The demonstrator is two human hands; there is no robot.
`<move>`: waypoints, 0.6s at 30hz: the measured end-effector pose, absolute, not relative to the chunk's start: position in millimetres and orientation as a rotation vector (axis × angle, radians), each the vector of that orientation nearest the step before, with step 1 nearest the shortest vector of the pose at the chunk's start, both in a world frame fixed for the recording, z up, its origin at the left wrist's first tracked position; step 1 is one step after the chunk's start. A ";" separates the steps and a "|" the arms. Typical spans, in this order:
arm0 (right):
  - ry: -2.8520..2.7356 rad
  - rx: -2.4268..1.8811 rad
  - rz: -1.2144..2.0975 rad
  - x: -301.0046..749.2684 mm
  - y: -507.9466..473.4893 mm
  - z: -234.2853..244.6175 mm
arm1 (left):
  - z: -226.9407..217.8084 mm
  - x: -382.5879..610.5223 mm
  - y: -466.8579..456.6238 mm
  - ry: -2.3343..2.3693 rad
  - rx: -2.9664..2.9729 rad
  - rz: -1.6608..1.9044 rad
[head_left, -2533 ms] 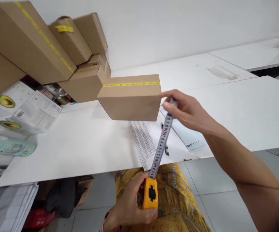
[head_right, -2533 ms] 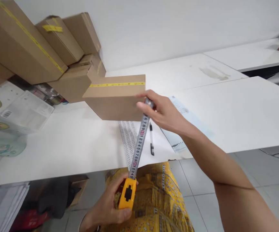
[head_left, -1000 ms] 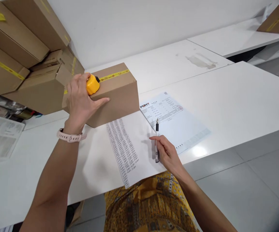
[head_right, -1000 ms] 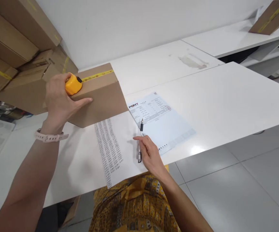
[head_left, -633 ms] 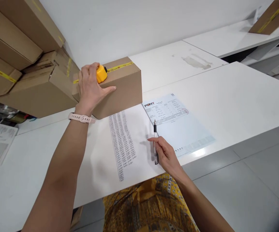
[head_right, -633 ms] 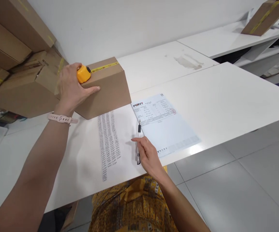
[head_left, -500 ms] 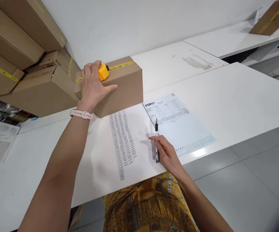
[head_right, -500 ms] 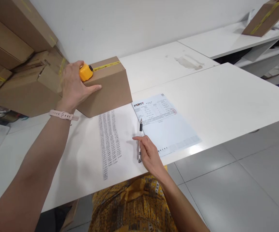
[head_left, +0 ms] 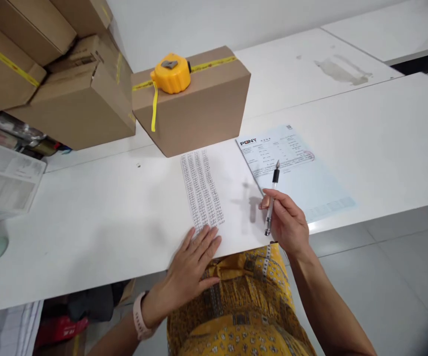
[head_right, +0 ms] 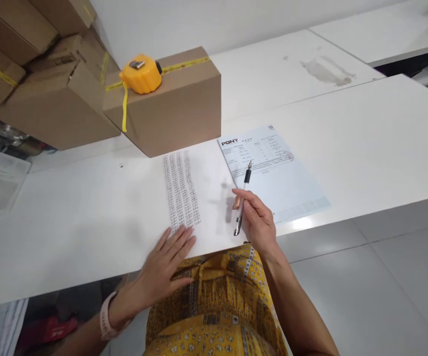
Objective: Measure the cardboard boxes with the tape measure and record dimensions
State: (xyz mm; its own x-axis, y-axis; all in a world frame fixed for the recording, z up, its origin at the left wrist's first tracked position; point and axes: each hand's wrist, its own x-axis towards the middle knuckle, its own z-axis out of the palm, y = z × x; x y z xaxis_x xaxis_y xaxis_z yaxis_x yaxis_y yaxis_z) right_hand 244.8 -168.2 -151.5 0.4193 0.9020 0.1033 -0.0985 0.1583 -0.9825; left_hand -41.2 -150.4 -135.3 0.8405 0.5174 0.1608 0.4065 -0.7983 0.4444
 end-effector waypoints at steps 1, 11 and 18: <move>-0.862 -1.161 0.884 245.3 -170.6 -147.2 | -140.6 -41.6 -160.8 0.712 2.634 0.366; -1.166 -0.999 0.754 236.1 -181.3 -107.4 | -144.6 -1.2 -170.7 0.878 2.998 0.396; -0.969 -1.062 0.859 202.0 -180.7 -137.4 | -155.5 -7.6 -180.0 0.916 2.793 1.015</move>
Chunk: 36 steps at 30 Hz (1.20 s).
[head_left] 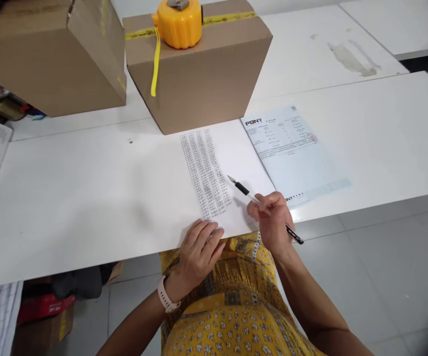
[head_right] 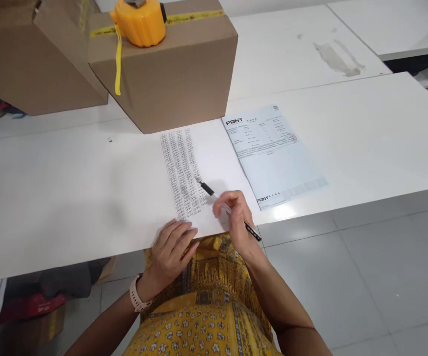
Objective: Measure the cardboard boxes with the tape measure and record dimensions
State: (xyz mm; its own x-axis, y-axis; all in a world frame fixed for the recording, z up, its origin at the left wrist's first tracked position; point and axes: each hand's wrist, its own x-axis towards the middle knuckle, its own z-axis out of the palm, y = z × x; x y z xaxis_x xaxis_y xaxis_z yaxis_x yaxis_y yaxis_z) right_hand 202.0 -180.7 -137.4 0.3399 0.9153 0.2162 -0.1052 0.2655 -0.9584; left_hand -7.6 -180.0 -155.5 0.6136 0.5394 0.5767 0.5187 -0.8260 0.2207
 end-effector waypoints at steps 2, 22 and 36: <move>-0.946 -1.104 0.957 196.8 -177.8 -146.1 | -154.0 -7.1 -180.2 0.928 2.792 1.023; -1.101 -1.364 0.969 205.3 -168.7 -139.2 | -150.8 43.3 -207.7 0.959 2.824 0.777; -1.217 -1.478 0.869 206.8 -176.0 -145.4 | -165.8 51.6 -213.3 1.105 2.843 0.697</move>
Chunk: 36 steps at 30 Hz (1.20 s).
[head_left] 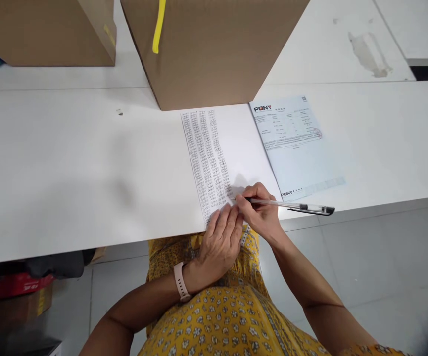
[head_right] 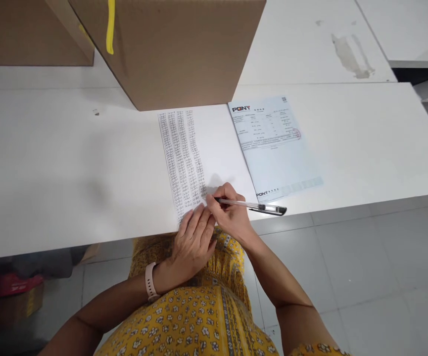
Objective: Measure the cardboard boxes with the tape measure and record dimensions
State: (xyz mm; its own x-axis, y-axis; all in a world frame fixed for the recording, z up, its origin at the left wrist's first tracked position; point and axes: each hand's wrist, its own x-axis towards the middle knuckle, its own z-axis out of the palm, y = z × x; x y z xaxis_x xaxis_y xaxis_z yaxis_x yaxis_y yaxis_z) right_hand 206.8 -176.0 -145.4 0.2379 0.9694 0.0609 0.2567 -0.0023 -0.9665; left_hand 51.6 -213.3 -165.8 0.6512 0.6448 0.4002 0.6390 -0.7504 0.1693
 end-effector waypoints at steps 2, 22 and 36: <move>-1.261 -1.465 0.876 207.1 -175.9 -144.4 | -167.9 52.2 -213.0 1.108 2.838 0.733; -1.339 -1.532 0.825 206.8 -177.1 -146.5 | -174.1 54.9 -212.1 1.130 2.787 0.855; -1.368 -1.530 0.867 207.9 -177.7 -147.0 | -171.1 55.7 -210.7 1.141 2.777 0.896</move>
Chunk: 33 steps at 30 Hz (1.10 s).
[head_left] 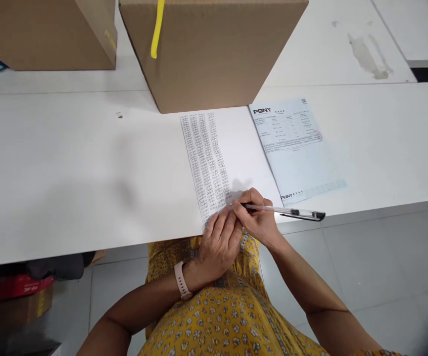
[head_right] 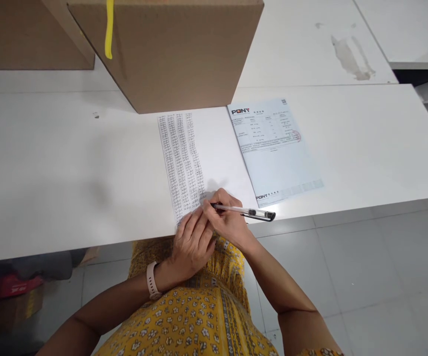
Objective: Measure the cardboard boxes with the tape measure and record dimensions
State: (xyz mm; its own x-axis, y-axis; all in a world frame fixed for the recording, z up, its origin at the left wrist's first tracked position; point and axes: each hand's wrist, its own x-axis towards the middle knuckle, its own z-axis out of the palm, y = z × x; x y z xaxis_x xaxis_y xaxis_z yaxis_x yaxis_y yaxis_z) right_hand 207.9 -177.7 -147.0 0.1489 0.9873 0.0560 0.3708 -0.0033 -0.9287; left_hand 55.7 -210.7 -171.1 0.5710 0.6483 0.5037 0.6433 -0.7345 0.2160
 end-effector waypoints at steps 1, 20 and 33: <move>-1.364 -1.529 0.870 207.7 -177.7 -146.5 | -171.1 55.6 -210.7 1.137 2.777 0.894; -1.326 -1.525 0.867 208.4 -176.2 -145.2 | -170.8 56.2 -209.3 1.140 2.769 0.910; -1.304 -1.519 0.857 208.6 -177.8 -150.9 | -170.9 56.1 -209.5 1.141 2.773 0.913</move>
State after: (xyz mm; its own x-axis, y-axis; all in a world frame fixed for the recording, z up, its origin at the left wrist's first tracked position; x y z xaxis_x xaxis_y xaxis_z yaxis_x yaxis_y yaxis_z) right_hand 208.6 -177.8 -150.9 0.1938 0.9792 0.0608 0.3330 -0.0073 -0.9429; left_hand 56.1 -209.5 -170.9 0.5652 0.6461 0.5129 0.6420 -0.7349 0.2183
